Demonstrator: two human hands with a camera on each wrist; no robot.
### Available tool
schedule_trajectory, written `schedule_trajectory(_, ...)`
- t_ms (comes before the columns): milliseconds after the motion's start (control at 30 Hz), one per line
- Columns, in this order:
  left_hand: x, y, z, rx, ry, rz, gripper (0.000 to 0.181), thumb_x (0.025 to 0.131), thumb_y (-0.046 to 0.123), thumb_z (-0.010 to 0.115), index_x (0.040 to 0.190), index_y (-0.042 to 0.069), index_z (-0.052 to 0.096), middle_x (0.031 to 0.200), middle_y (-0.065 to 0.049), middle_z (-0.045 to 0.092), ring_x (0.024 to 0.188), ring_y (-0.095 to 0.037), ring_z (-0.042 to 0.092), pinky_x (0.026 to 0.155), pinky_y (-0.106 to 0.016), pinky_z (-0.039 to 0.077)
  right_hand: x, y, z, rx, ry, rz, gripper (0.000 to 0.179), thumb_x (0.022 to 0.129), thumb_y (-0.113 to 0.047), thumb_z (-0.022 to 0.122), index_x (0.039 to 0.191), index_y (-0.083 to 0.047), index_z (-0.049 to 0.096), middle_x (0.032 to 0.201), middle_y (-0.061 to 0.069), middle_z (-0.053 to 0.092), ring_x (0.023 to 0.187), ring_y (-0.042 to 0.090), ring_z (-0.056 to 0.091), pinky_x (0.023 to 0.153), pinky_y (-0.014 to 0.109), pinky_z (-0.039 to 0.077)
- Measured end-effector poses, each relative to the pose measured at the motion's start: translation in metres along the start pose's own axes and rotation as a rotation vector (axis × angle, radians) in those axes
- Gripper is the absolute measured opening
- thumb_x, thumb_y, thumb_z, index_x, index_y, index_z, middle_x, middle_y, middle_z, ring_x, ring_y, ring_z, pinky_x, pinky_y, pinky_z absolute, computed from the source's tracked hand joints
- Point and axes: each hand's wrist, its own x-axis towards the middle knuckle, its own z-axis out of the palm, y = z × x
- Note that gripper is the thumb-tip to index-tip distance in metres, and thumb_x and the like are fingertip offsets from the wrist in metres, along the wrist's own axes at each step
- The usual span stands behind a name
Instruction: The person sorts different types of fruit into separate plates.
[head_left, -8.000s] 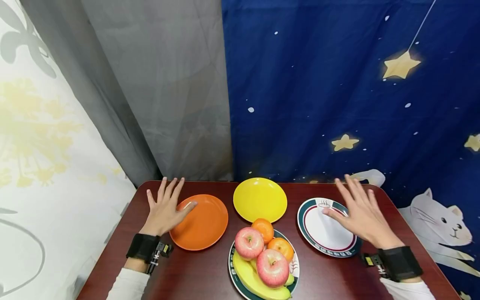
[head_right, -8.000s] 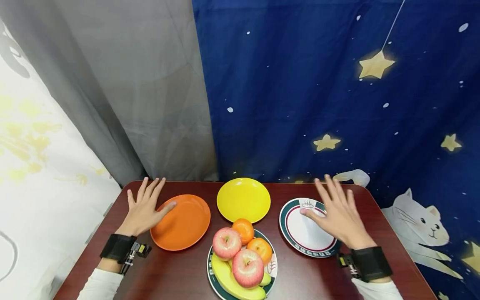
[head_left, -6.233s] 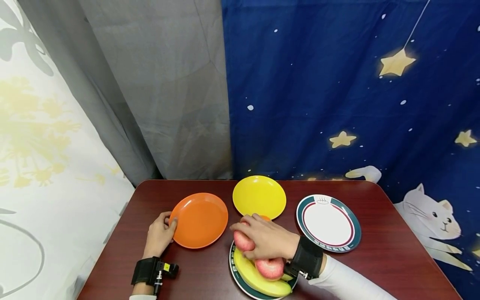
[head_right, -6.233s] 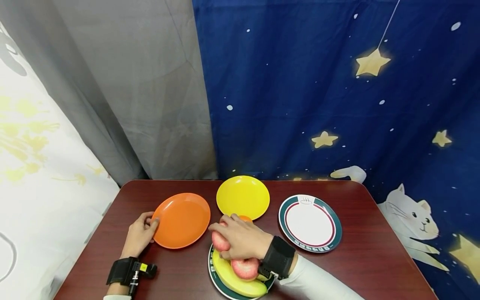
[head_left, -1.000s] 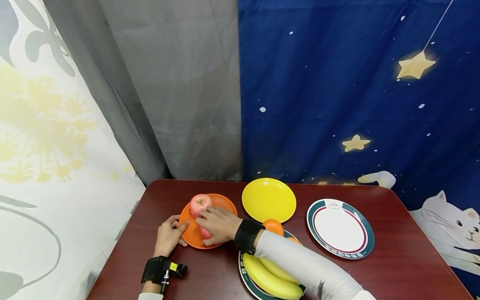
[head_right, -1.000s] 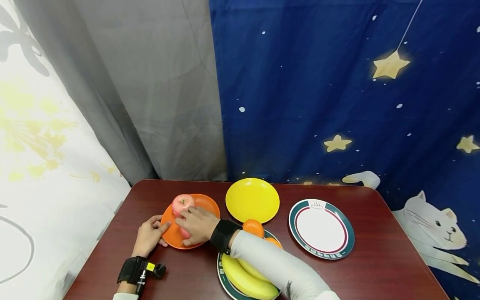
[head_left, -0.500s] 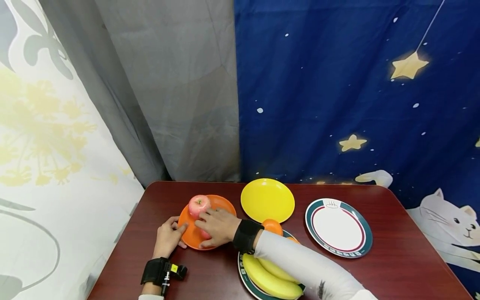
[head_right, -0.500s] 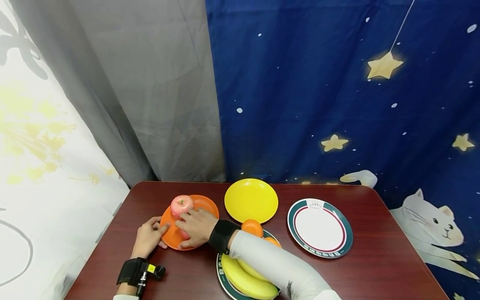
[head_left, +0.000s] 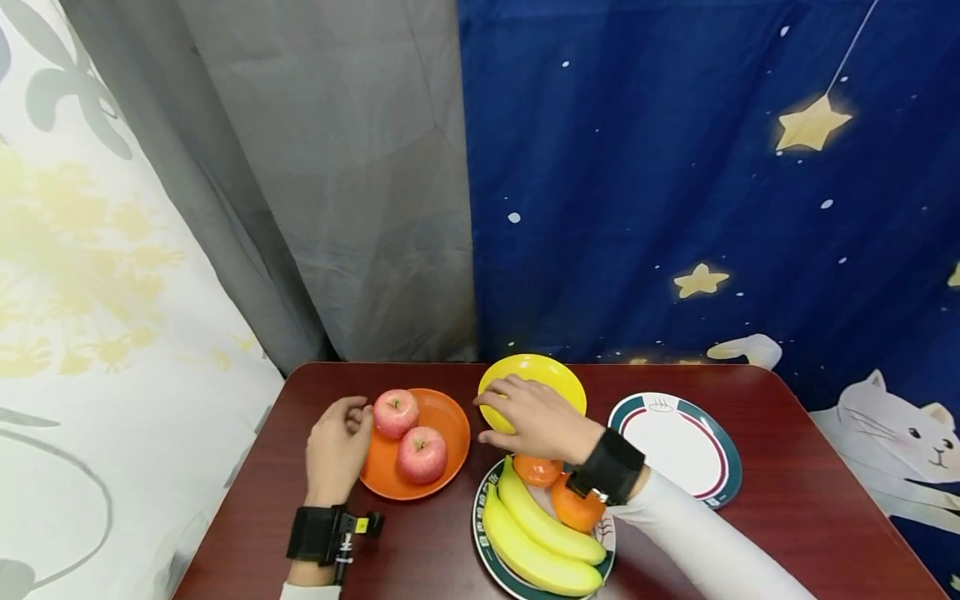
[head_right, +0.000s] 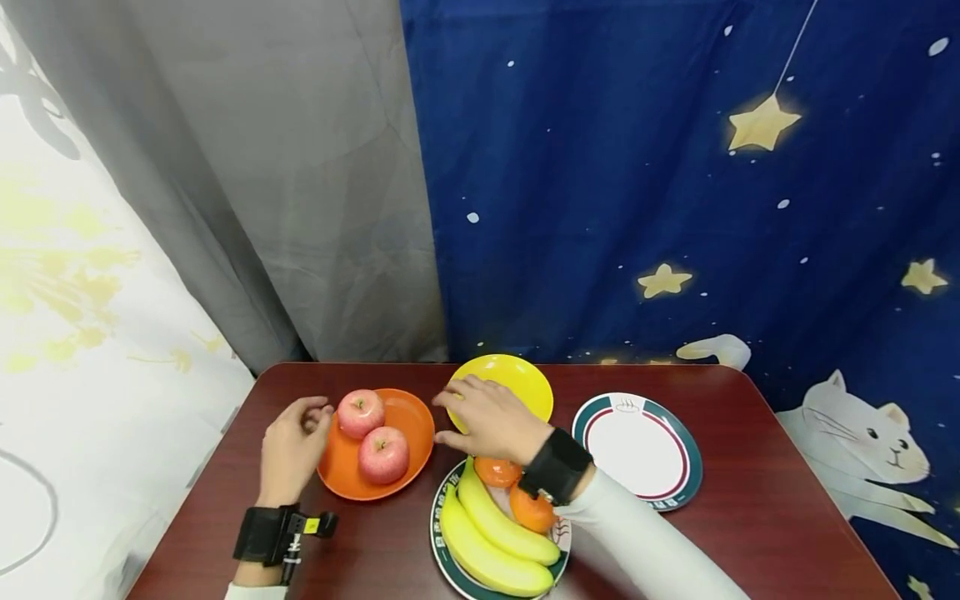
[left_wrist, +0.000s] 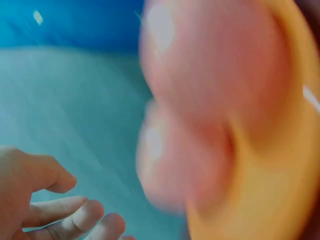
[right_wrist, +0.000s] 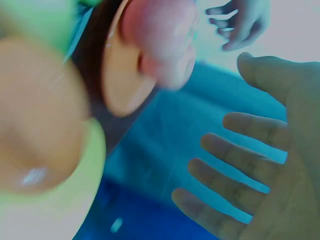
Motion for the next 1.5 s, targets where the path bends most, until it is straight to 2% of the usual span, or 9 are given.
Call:
schedule_trajectory(100,0.002,0.034,0.015,-0.157,-0.055,0.032,0.017,0.099,0.012,0.071,0.114,0.006,0.078,0.094,-0.007,0.074,0.082,-0.02,0.069,0.076,-0.034,0.056,-0.02,0.02,-0.002,0.065,0.002,0.084,0.049,0.099,-0.046,0.073,0.138,-0.016,0.069,0.136,0.004,0.068,0.127,0.024,0.062,0.108,0.047,0.055)
schedule_trajectory(267,0.003,0.076,0.055,-0.388,-0.241,0.032,0.019,0.101,0.008,0.068,0.118,0.007,0.076,0.105,-0.007,0.073,0.094,-0.021,0.07,0.081,-0.027,0.059,-0.04,0.037,0.013,0.121,-0.018,0.151,0.053,0.097,-0.045,0.075,0.14,-0.014,0.068,0.137,0.004,0.066,0.125,0.025,0.062,0.104,0.05,0.057)
schedule_trajectory(467,0.01,0.094,0.116,-0.338,-0.374,0.026,0.03,0.102,0.014,0.068,0.13,0.001,0.069,0.124,-0.018,0.066,0.115,-0.035,0.066,0.101,-0.049,0.057,-0.05,0.04,0.036,0.142,-0.058,0.149,0.066,0.094,-0.055,0.075,0.148,-0.018,0.063,0.136,0.004,0.064,0.121,0.023,0.062,0.103,0.047,0.057)
schedule_trajectory(600,0.014,0.092,0.142,-0.281,-0.445,-0.016,0.047,0.104,0.02,0.067,0.147,0.002,0.058,0.148,-0.022,0.053,0.137,-0.042,0.051,0.113,-0.06,0.047,-0.049,0.036,0.044,0.131,-0.087,0.139,0.066,0.094,-0.057,0.074,0.148,-0.022,0.063,0.133,0.001,0.064,0.116,0.021,0.062,0.093,0.042,0.059)
schedule_trajectory(833,0.011,0.09,0.156,-0.253,-0.55,-0.078,0.064,0.105,0.016,0.066,0.162,0.003,0.041,0.157,-0.025,0.04,0.144,-0.044,0.046,0.116,-0.06,0.047,-0.048,0.031,0.051,0.151,-0.19,0.122,0.068,0.09,-0.06,0.076,0.146,-0.023,0.064,0.126,-0.004,0.062,0.107,0.013,0.057,0.079,0.028,0.055)
schedule_trajectory(933,0.009,0.09,0.16,-0.234,-0.558,-0.087,0.066,0.103,0.012,0.067,0.161,0.0,0.04,0.155,-0.027,0.04,0.142,-0.045,0.048,0.117,-0.059,0.046,-0.049,0.031,0.053,0.171,-0.209,0.131,0.068,0.09,-0.061,0.077,0.144,-0.022,0.065,0.123,-0.005,0.061,0.106,0.011,0.055,0.082,0.027,0.055)
schedule_trajectory(1133,0.008,0.09,0.167,-0.196,-0.543,-0.107,0.063,0.098,0.005,0.07,0.155,-0.005,0.046,0.142,-0.03,0.047,0.126,-0.044,0.057,0.111,-0.058,0.051,-0.051,0.034,0.055,0.237,-0.197,0.14,0.067,0.09,-0.061,0.078,0.14,-0.017,0.064,0.123,-0.005,0.062,0.11,0.013,0.056,0.092,0.03,0.056)
schedule_trajectory(1300,0.009,0.091,0.172,-0.126,-0.546,-0.078,0.057,0.095,0.0,0.072,0.147,-0.007,0.051,0.127,-0.03,0.055,0.112,-0.042,0.062,0.104,-0.058,0.054,-0.052,0.036,0.055,0.289,-0.19,0.154,0.061,0.092,-0.055,0.079,0.135,-0.016,0.059,0.119,-0.005,0.063,0.108,0.014,0.056,0.09,0.029,0.055)
schedule_trajectory(1500,0.012,0.093,0.173,-0.046,-0.561,-0.085,0.061,0.095,0.0,0.072,0.149,-0.013,0.047,0.135,-0.036,0.051,0.12,-0.051,0.062,0.107,-0.059,0.053,-0.052,0.037,0.05,0.29,-0.143,0.137,0.049,0.091,-0.04,0.08,0.13,-0.015,0.063,0.114,-0.005,0.061,0.099,0.011,0.057,0.083,0.025,0.055)
